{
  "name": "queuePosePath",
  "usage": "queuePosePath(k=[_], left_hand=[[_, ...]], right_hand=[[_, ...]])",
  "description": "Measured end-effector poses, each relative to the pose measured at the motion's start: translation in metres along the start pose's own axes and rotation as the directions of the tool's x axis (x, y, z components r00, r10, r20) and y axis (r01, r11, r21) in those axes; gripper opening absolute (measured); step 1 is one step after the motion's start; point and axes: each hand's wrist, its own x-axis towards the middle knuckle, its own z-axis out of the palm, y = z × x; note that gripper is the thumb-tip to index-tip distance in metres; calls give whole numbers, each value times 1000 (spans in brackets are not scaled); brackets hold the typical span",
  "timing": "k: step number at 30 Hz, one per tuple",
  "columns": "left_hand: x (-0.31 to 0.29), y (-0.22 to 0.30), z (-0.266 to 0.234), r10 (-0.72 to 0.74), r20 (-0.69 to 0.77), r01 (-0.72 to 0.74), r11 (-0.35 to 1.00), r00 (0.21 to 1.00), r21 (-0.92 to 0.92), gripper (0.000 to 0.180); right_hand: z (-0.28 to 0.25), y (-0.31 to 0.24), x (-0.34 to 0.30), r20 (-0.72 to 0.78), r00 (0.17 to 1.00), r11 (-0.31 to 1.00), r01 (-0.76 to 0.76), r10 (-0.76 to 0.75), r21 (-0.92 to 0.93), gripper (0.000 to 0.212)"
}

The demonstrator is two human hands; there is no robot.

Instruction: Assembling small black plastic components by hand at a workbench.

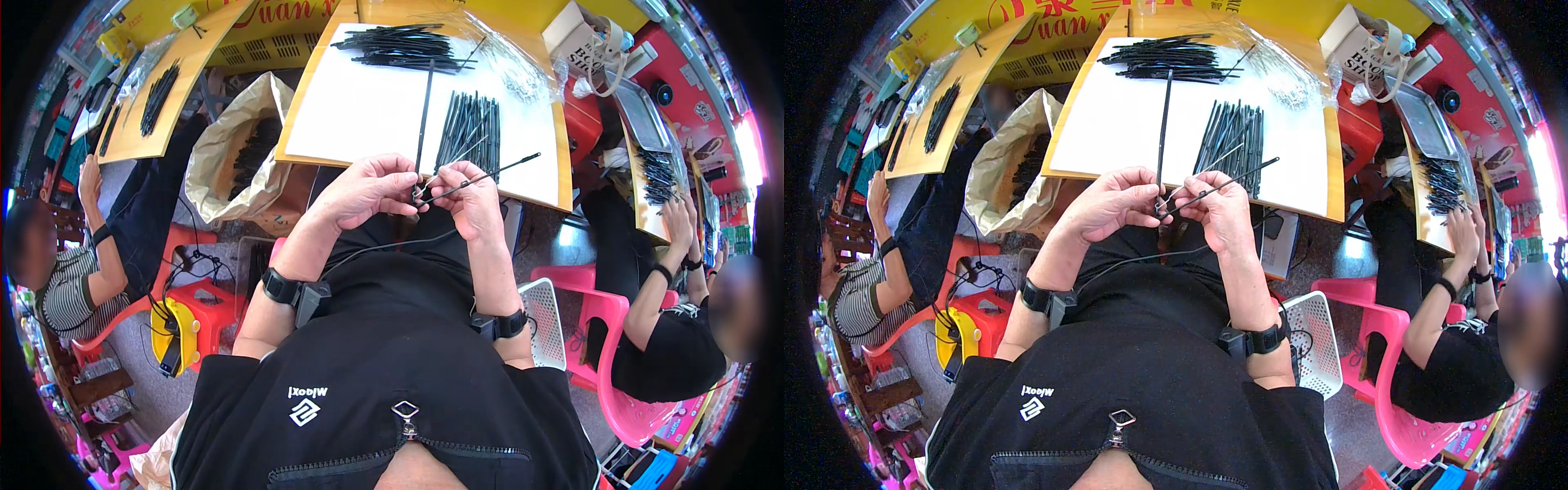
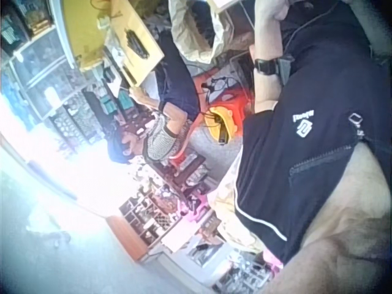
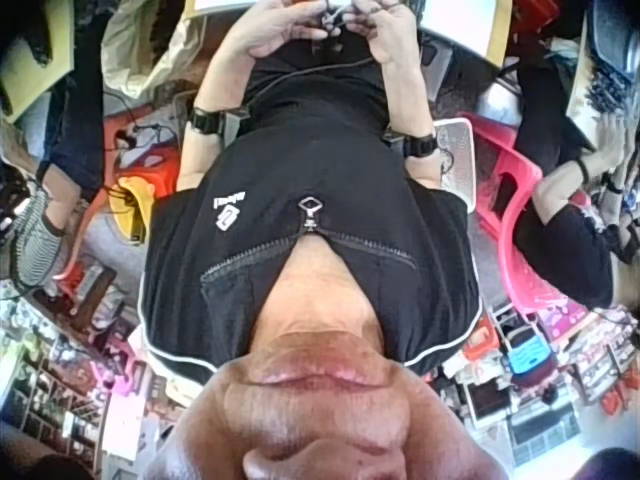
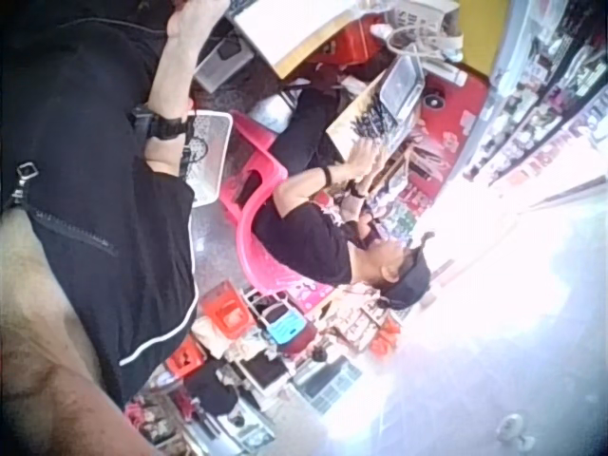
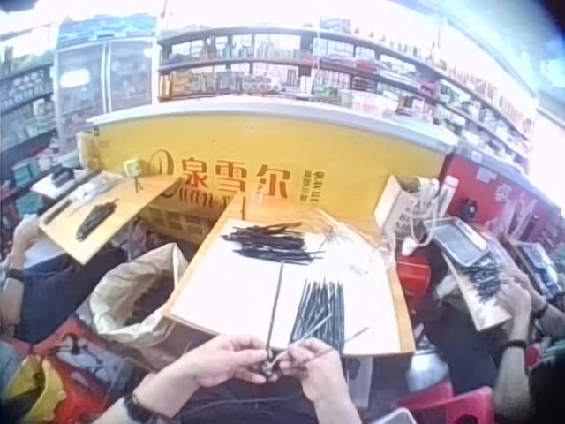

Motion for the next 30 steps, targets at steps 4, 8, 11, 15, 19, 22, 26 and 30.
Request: queuePosePath(k=[4, 8, 11, 15, 19, 22, 26, 30], left_hand=[[0, -3, 0, 41, 25, -40, 999, 999, -24, 11], [0, -4, -1, 64, 33, -64, 998, 997, -17, 10], [0, -4, -2, 86, -37, -86, 996, 996, 10, 10], [0, -6, -2, 89, -55, -78, 983, 995, 169, 11], [-2, -5, -7, 65, -198, -28, 983, 978, 183, 12], [-2, -7, -13, 75, -247, -33, 985, 966, 169, 12], [-3, -11, -10, 61, -230, -16, 981, 971, 192, 12], [-4, -12, -9, 47, -196, -12, 984, 979, 177, 12]], right_hand=[[-1, 0, 1, -3, 1000, 1000, -16, 16, -11, 6], [-3, 2, 2, -18, 999, 998, 40, -39, 51, 7], [8, 5, -2, -25, 938, 937, 346, -347, -40, 6], [14, 6, -6, 45, 896, 885, 443, -441, -144, 9], [6, -3, -3, 126, 934, 927, 349, -333, -138, 20], [5, -8, -7, 217, 940, 935, 304, -263, -186, 27], [4, 1, -4, 191, 945, 949, 290, -264, -123, 20], [2, 2, -2, 145, 949, 942, 301, -281, -148, 11]])
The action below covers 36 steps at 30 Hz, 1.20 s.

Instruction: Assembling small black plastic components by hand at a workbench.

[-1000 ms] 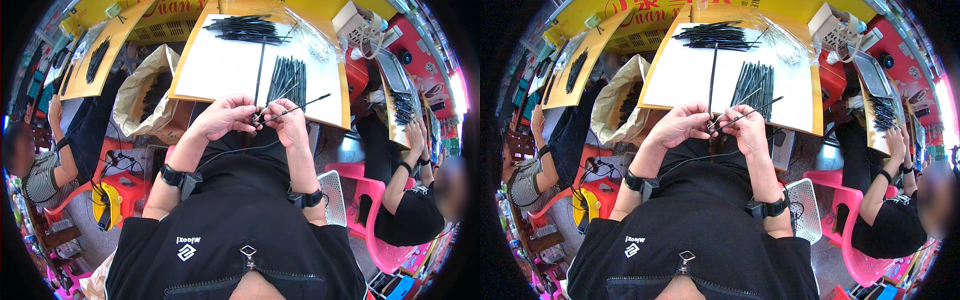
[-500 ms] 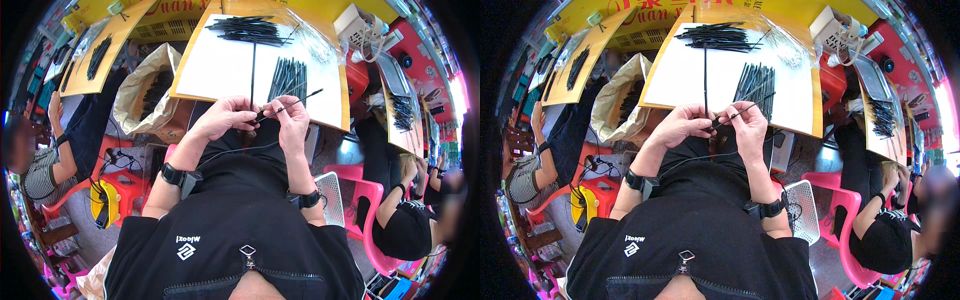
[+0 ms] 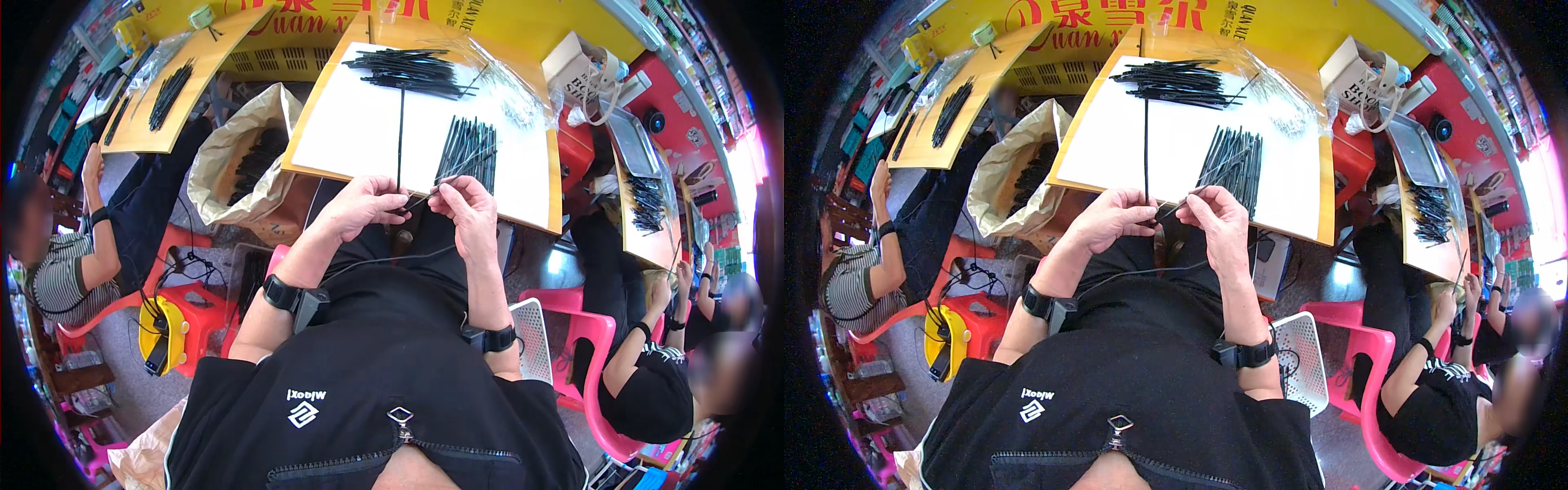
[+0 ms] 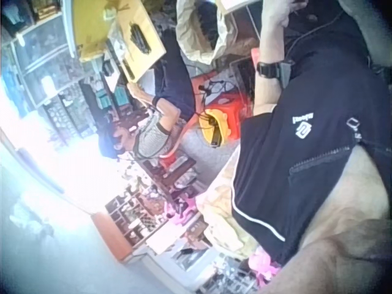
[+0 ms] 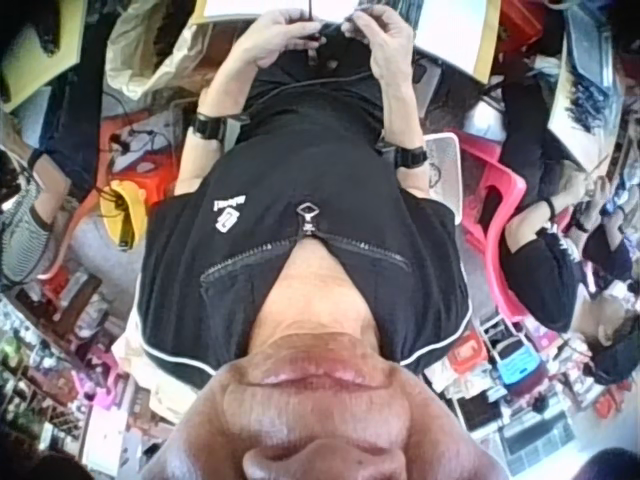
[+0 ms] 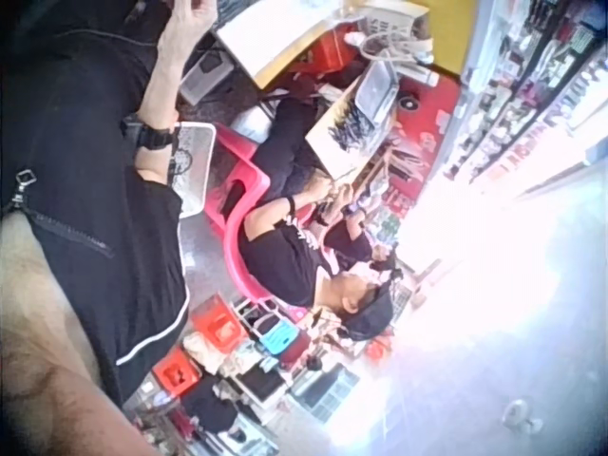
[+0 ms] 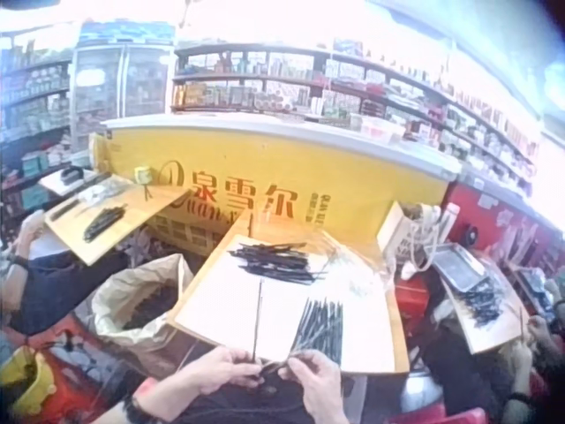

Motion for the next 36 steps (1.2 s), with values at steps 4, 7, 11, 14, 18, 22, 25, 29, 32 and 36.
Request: queuePosePath(k=[4, 7, 11, 14, 18, 22, 25, 29, 32, 36], left_hand=[[1, -1, 0, -4, 42, 3, 1000, 999, 14, 11], [4, -6, -1, -16, 49, 13, 998, 999, 60, 11], [3, -4, 1, -10, 26, 8, 997, 1000, 74, 11], [4, -6, 1, 1, 17, -3, 996, 1000, 85, 11], [3, -5, 4, -27, 55, 23, 997, 998, 71, 11], [1, 2, 12, -81, 106, 67, 989, 991, 133, 10], [5, 3, 16, -110, 97, 91, 979, 989, 180, 9], [14, 0, 19, -154, 110, 127, 967, 982, 219, 9], [19, -2, 21, -162, 130, 128, 963, 978, 238, 13], [22, -9, 17, -127, 142, 89, 964, 982, 251, 16]], right_hand=[[-1, 1, 0, -29, 999, 998, -37, 38, 51, 8], [0, 2, 0, 10, 999, 998, -31, 30, 52, 9], [3, 0, 0, 43, 999, 998, 7, -10, 60, 8], [0, 2, 0, 60, 998, 1000, 13, -14, 25, 7], [-3, 5, 1, 66, 998, 999, 12, -14, 36, 6], [0, 8, -1, 21, 998, 998, 53, -54, 15, 5], [0, 10, -1, -16, 995, 993, 96, -97, -67, 4], [-7, 20, 0, -43, 982, 959, 168, -182, -229, 6], [-10, 20, 2, -81, 983, 961, 144, -167, -236, 6], [-6, 14, 5, -133, 991, 999, -35, 31, -30, 12]])
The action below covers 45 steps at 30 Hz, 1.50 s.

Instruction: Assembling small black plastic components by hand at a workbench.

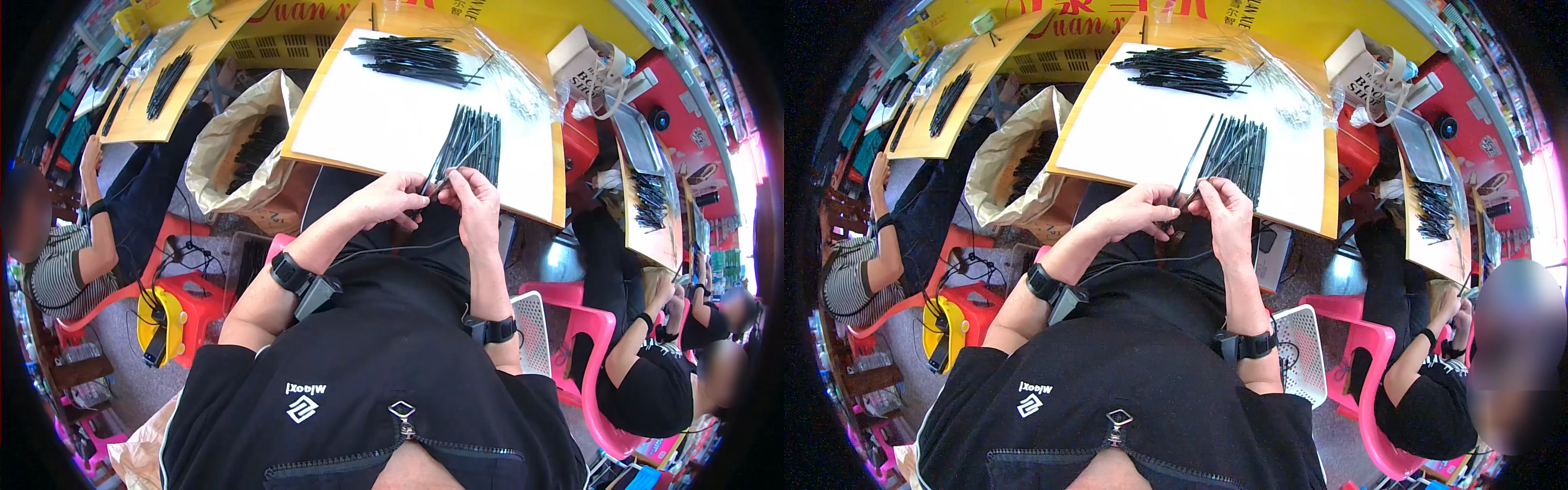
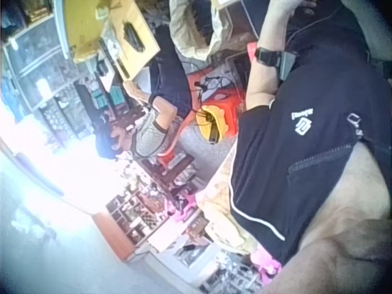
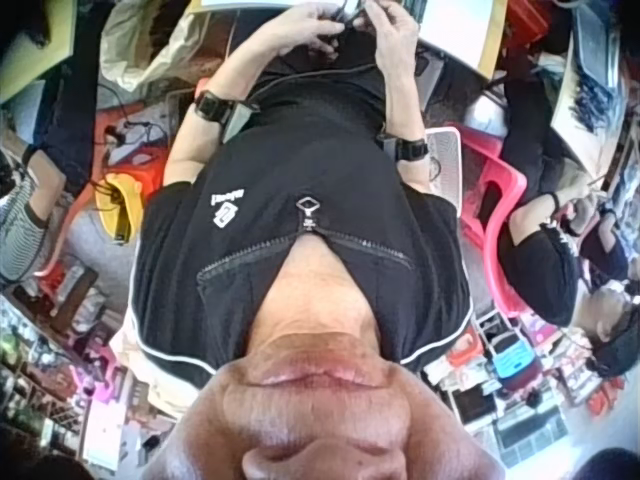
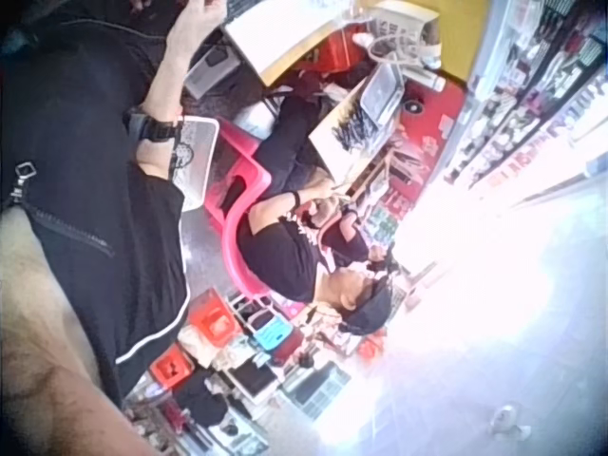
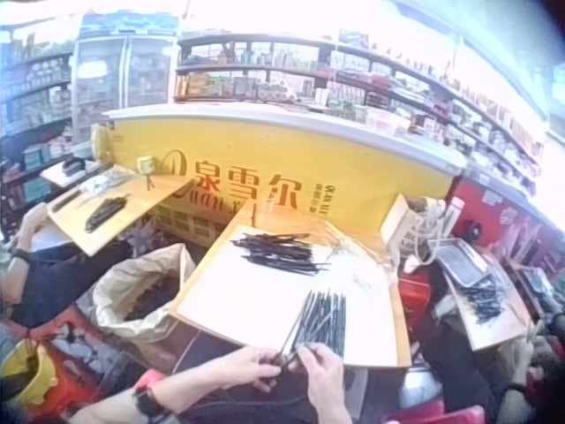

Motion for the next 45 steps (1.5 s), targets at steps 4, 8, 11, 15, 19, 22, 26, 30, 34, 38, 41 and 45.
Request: queuePosePath(k=[4, 8, 11, 15, 19, 22, 26, 30, 34, 38, 41, 45], left_hand=[[0, 3, 5, -33, 85, 22, 992, 996, 126, 19], [8, 0, 13, -54, 102, 32, 978, 993, 207, 22], [10, 0, 4, -65, 111, 36, 969, 992, 246, 22], [24, 8, -22, -86, -28, 90, 975, 996, 201, 19], [59, 12, -44, -59, -194, 142, 884, 979, 445, 18], [74, 18, -42, 56, -169, 33, 876, 984, 482, 23], [94, 13, -31, 207, -243, -5, 771, 948, 636, 32], [98, 9, -22, 388, -219, -42, 563, 896, 826, 37], [94, 25, -18, 400, -189, -31, 484, 897, 875, 29], [110, 33, -68, 483, -287, 11, 497, 827, 868, 22], [122, 50, -103, 650, -270, 42, 344, 711, 938, 17], [151, 73, -126, 699, -170, 117, 123, 694, 986, 15]], right_hand=[[-5, 3, 1, 39, 999, 999, 8, -7, -36, 13], [-4, -3, -4, 9, 993, 934, 116, -120, -338, 13], [-6, -8, -1, 30, 989, 870, 142, -145, -472, 15], [-59, -42, 35, -125, 945, 805, 182, -301, -565, 29], [-160, -52, 98, -30, 764, 100, 46, -645, -994, 29], [-182, -51, 116, -77, 851, -40, -114, -519, -993, 24], [-199, -39, 129, -77, 896, 17, -78, -436, -997, 17], [-182, -42, 111, -49, 879, -11, -61, -474, -998, 14], [-137, -78, 68, -72, 839, 181, 32, -540, -983, 16], [-80, -77, 36, -228, 924, 845, 153, -306, -513, 18], [-55, -49, 27, -211, 960, 978, 158, -185, -139, 14], [-35, -11, 27, -203, 972, 993, 112, -115, -27, 10]])
